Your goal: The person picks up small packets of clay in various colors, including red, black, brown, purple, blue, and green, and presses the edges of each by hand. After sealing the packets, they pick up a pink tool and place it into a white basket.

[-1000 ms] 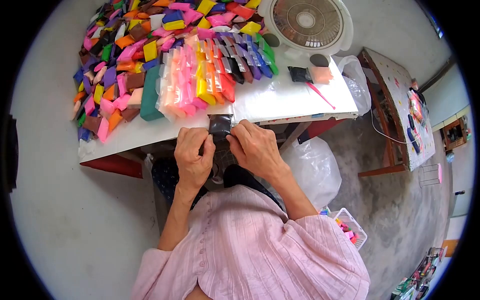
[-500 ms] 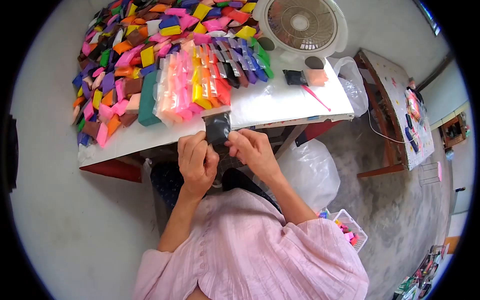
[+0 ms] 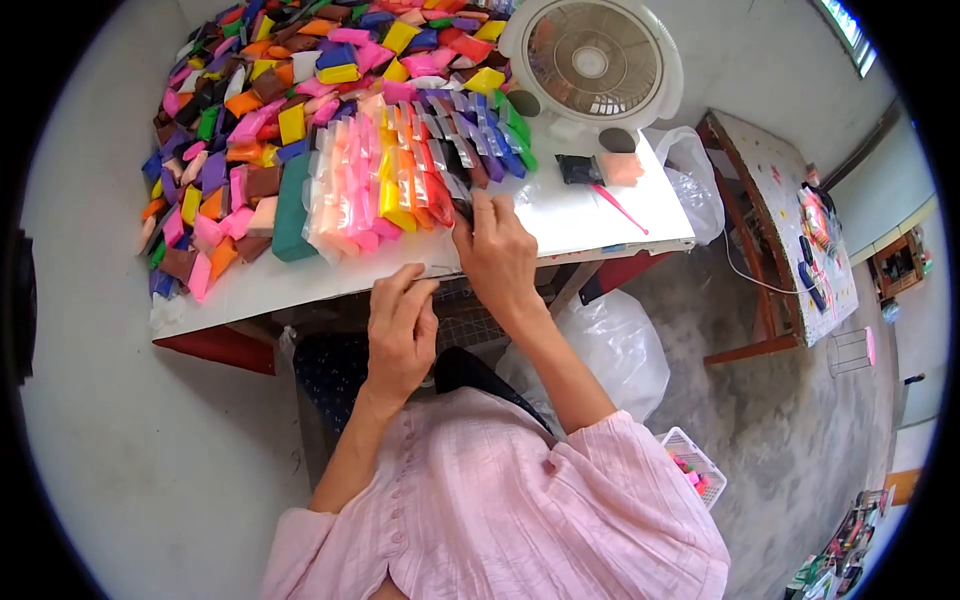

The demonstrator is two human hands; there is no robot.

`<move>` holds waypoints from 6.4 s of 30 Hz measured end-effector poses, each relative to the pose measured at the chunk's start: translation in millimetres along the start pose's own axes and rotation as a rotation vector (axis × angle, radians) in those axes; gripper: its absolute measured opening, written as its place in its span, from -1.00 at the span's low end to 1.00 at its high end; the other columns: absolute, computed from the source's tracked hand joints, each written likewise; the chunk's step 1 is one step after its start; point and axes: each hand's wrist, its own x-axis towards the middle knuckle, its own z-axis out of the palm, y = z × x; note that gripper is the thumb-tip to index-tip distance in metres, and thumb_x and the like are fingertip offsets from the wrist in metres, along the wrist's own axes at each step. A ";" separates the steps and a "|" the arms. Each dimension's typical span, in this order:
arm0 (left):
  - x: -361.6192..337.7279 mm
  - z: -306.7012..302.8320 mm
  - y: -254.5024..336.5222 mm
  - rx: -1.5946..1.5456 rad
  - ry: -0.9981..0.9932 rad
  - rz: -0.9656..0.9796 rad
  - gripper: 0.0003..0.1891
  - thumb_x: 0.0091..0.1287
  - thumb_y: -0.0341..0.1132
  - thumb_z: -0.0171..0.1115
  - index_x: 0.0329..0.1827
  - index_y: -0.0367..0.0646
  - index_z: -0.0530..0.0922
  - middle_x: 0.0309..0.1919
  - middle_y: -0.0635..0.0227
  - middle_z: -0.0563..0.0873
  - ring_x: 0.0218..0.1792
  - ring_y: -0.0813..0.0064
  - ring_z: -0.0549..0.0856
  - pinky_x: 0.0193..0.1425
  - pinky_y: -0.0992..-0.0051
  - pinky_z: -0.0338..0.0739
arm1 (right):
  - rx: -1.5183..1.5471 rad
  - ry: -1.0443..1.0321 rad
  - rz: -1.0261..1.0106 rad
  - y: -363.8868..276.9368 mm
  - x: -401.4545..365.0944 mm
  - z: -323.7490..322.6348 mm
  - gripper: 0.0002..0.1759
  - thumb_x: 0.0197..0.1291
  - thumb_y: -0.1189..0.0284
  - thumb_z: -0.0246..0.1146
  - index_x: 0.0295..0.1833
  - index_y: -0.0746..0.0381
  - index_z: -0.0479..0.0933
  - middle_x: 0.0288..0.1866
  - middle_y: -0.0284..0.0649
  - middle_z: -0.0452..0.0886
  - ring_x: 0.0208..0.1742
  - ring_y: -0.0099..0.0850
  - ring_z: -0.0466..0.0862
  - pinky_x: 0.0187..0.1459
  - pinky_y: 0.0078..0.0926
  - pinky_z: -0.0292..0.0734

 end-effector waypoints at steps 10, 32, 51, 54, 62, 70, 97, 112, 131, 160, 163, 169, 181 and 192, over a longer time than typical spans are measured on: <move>-10.0 -3.0 -2.0 -0.045 -0.035 -0.100 -0.76 0.14 -0.67 0.19 -0.12 -0.32 0.59 0.01 0.07 0.60 -0.07 0.08 0.60 0.09 0.24 0.50 | -0.130 -0.204 -0.031 -0.9 -1.3 6.2 -0.48 0.10 0.54 0.25 0.19 0.51 0.39 -0.15 0.02 0.49 -0.14 -0.07 0.60 -0.25 -0.22 0.60; -2.5 -31.8 -6.3 -0.027 0.049 -0.091 -0.73 0.07 -0.66 0.21 -0.14 -0.30 0.59 -0.04 0.08 0.61 -0.08 0.07 0.61 0.03 0.25 0.53 | -0.142 -0.121 -0.013 5.3 8.3 18.0 -0.56 0.20 0.45 0.29 0.20 0.33 0.50 -0.19 -0.03 0.54 -0.30 -0.06 0.63 -0.32 -0.19 0.54; 43.5 -132.0 -119.7 0.759 0.217 -0.771 -0.74 0.32 -0.22 0.21 -0.26 -0.30 0.57 -0.24 0.05 0.67 -0.15 0.05 0.65 -0.13 0.12 0.52 | 0.093 0.043 0.001 15.5 -7.4 10.7 -0.85 0.24 0.59 0.23 -0.08 0.35 0.59 -0.41 -0.16 0.51 -0.51 -0.34 0.51 -0.44 -0.41 0.43; 45.6 -122.7 -128.5 0.855 0.202 -0.739 -0.74 0.29 -0.22 0.25 -0.29 -0.30 0.56 -0.28 0.07 0.66 -0.15 0.04 0.65 -0.10 0.11 0.51 | 0.018 0.058 -0.056 15.5 -7.8 11.5 -0.86 0.21 0.61 0.24 -0.11 0.32 0.60 -0.41 -0.18 0.51 -0.55 -0.36 0.50 -0.48 -0.43 0.41; 28.1 -127.3 -136.3 0.675 0.264 -0.551 -0.88 0.20 -0.39 0.30 -0.36 -0.24 0.54 -0.34 0.12 0.63 -0.19 0.05 0.61 -0.10 0.14 0.48 | 0.042 0.115 -0.084 15.2 -9.9 16.3 -0.85 0.15 0.66 0.24 -0.15 0.32 0.60 -0.46 -0.19 0.49 -0.59 -0.36 0.47 -0.53 -0.39 0.35; 19.8 -148.5 -108.7 0.397 0.500 -0.384 -0.95 0.28 -0.51 0.19 -0.24 -0.30 0.52 -0.28 0.11 0.62 -0.22 0.08 0.57 -0.14 0.24 0.46 | 0.202 0.127 0.001 13.8 -12.5 13.7 -0.87 0.21 0.66 0.20 -0.15 0.33 0.60 -0.43 -0.20 0.52 -0.53 -0.43 0.48 -0.49 -0.48 0.37; -6.3 -28.7 18.9 -1.059 0.249 -0.713 -0.88 0.42 -0.37 0.19 -0.16 -0.23 0.63 -0.43 0.52 0.61 -0.50 0.75 0.50 -0.43 0.69 0.43 | 1.434 -0.231 0.896 -96.7 -51.9 -27.3 -0.80 0.27 0.39 0.29 -0.14 0.33 0.60 -0.39 -0.39 0.60 -0.46 -0.67 0.48 -0.45 -0.70 0.33; -20.1 -11.6 42.9 -1.182 0.028 -0.800 -0.75 0.40 -0.25 0.23 -0.01 -0.21 0.67 -0.45 0.57 0.61 -0.56 0.84 0.40 -0.57 0.76 0.28 | 1.314 -0.102 0.868 -86.9 -97.2 -52.4 -0.80 0.32 0.37 0.23 -0.10 0.29 0.59 -0.43 -0.42 0.57 -0.44 -0.70 0.48 -0.44 -0.73 0.34; -29.0 27.7 60.1 -1.089 0.177 -0.967 -0.63 0.47 -0.15 0.03 -0.27 -0.23 0.71 -0.64 0.56 0.53 -0.66 0.77 0.41 -0.64 0.65 0.25 | 1.133 -0.118 0.810 -54.6 -113.7 -62.7 -0.78 0.32 0.33 0.26 -0.19 0.30 0.59 -0.46 -0.47 0.53 -0.49 -0.74 0.42 -0.48 -0.73 0.29; -59.7 29.2 28.7 -1.180 -0.125 -0.814 -0.82 0.42 -0.39 0.15 -0.07 -0.30 0.65 -0.27 0.34 0.72 -0.31 0.63 0.56 -0.14 0.62 0.46 | 1.066 -0.145 0.747 -22.9 -100.5 -78.5 -0.81 0.30 0.42 0.21 -0.22 0.36 0.58 -0.43 -0.43 0.52 -0.40 -0.70 0.45 -0.38 -0.70 0.35; -54.5 24.3 28.7 -1.034 -0.066 -0.792 -0.74 0.49 -0.30 0.06 0.03 -0.25 0.63 -0.26 0.45 0.68 -0.34 0.71 0.49 -0.18 0.66 0.41 | 1.065 -0.229 0.738 -5.9 -96.6 -82.7 -0.80 0.30 0.41 0.21 -0.22 0.35 0.59 -0.43 -0.43 0.52 -0.40 -0.71 0.44 -0.37 -0.72 0.32; -37.7 14.3 28.1 -1.036 -0.210 -0.759 -0.76 0.46 -0.29 0.16 -0.02 -0.29 0.63 -0.32 0.50 0.64 -0.36 0.74 0.47 -0.23 0.69 0.40 | 1.068 -0.378 0.650 -5.4 -85.6 -89.6 -0.77 0.32 0.40 0.19 -0.16 0.39 0.60 -0.40 -0.40 0.57 -0.37 -0.70 0.47 -0.34 -0.69 0.37; -48.8 32.1 29.7 -1.131 -0.054 -0.859 -0.84 0.42 -0.38 0.20 -0.11 -0.31 0.63 -0.36 0.38 0.68 -0.42 0.65 0.55 -0.26 0.63 0.48 | 0.846 -0.156 0.533 -8.7 -81.4 -72.1 -0.79 0.34 0.50 0.20 -0.06 0.43 0.63 -0.41 -0.32 0.65 -0.41 -0.67 0.57 -0.37 -0.65 0.48; -34.9 21.4 35.0 -0.242 -0.119 -0.136 -0.89 0.39 -0.49 0.11 -0.10 -0.34 0.54 -0.32 0.11 0.63 -0.31 0.18 0.63 -0.17 0.33 0.52 | 0.799 -0.347 0.724 34.3 -73.3 -64.8 -0.74 0.32 0.37 0.23 -0.35 0.32 0.65 -0.54 -0.51 0.50 -0.54 -0.77 0.40 -0.58 -0.73 0.24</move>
